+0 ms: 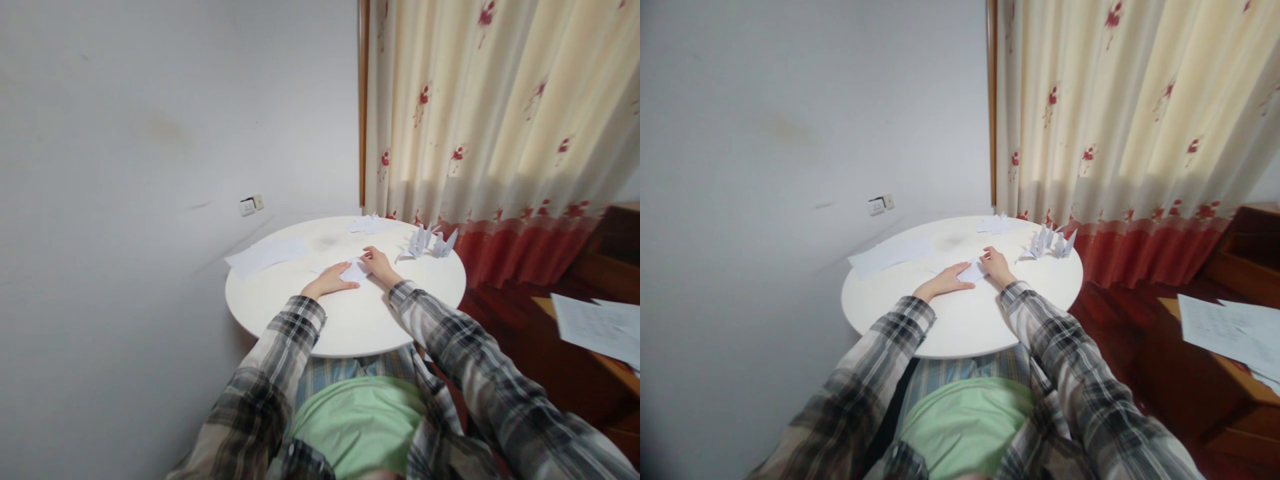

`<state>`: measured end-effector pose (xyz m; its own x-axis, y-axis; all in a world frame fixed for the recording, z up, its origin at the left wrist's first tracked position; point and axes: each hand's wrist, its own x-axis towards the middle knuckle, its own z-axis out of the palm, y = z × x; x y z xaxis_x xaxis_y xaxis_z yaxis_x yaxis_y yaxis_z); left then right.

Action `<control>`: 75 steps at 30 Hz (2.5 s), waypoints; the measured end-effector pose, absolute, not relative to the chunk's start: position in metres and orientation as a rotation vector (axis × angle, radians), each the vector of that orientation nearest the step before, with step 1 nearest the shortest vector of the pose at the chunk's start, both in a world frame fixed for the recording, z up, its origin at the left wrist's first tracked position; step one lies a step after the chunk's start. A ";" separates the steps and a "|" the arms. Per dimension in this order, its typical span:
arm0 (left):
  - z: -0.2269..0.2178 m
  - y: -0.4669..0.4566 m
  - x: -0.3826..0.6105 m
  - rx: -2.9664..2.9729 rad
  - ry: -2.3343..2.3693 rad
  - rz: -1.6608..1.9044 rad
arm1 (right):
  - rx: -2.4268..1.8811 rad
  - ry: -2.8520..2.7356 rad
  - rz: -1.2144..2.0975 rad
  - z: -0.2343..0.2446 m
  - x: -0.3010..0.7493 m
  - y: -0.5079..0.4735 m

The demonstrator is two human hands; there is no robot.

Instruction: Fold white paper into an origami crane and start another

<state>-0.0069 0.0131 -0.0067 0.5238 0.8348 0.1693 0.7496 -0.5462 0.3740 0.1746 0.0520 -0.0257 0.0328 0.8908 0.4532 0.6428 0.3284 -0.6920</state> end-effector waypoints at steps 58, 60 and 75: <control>-0.020 0.025 -0.003 2.603 1.181 0.775 | -1.258 -1.961 0.169 -0.019 0.170 0.040; -0.020 0.025 -0.003 2.612 1.180 0.751 | -1.219 -1.949 0.174 -0.020 0.169 0.041; -0.013 0.017 0.004 2.850 1.389 0.631 | -1.112 -1.871 0.128 -0.015 0.166 0.034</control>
